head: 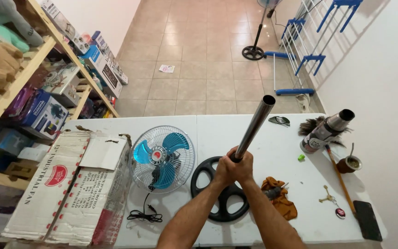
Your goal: Assembling a pedestal fan by mounting the motor unit onto the stand and securing it with a power drill.
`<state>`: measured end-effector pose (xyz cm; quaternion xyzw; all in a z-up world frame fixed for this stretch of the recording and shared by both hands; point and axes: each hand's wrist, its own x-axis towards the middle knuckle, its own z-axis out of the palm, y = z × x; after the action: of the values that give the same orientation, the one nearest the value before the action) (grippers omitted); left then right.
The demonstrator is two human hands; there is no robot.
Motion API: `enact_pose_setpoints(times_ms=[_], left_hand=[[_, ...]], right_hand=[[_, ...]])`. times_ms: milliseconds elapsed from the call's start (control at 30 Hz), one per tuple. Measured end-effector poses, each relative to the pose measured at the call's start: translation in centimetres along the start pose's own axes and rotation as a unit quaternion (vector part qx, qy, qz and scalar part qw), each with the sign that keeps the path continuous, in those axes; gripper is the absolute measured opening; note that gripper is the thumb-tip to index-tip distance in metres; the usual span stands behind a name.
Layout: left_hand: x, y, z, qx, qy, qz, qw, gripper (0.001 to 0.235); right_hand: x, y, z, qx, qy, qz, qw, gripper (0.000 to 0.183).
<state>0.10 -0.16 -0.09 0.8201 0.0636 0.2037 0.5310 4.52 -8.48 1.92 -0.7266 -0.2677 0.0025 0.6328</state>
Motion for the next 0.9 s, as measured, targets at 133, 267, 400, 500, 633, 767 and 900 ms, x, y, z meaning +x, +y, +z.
enact_pose_setpoints(times_ms=[133, 267, 400, 500, 633, 767, 900], left_hand=[[-0.1, 0.0, 0.2, -0.007, -0.002, -0.065, 0.998, 0.026], [-2.3, 2.5, -2.4, 0.013, -0.027, -0.049, 0.998, 0.057], [-2.6, 2.1, -1.0, 0.024, -0.029, -0.089, 0.995, 0.036], [-2.5, 1.1, -0.3, -0.010, -0.037, -0.119, 0.992, 0.033], [-2.8, 0.0, 0.4, -0.043, -0.025, -0.144, 0.988, 0.029], [-1.9, -0.3, 0.7, -0.023, -0.030, -0.147, 0.988, 0.026], [-2.4, -1.0, 1.3, -0.023, -0.016, -0.154, 0.988, 0.027]], right_hand=[[0.0, 0.5, -0.4, -0.031, -0.006, 0.023, 0.999, 0.018], [-0.6, -2.0, -2.1, -0.067, -0.082, 0.042, 0.994, 0.036], [0.2, -2.4, -2.3, -0.064, -0.096, 0.024, 0.993, 0.035], [1.2, -2.9, -2.3, -0.022, -0.081, 0.025, 0.996, 0.021], [2.3, -3.9, -3.0, 0.018, -0.104, 0.037, 0.994, 0.030], [2.9, -3.0, -2.4, 0.069, -0.097, -0.004, 0.993, 0.039], [2.9, -2.0, -2.5, 0.067, -0.098, 0.005, 0.993, 0.037]])
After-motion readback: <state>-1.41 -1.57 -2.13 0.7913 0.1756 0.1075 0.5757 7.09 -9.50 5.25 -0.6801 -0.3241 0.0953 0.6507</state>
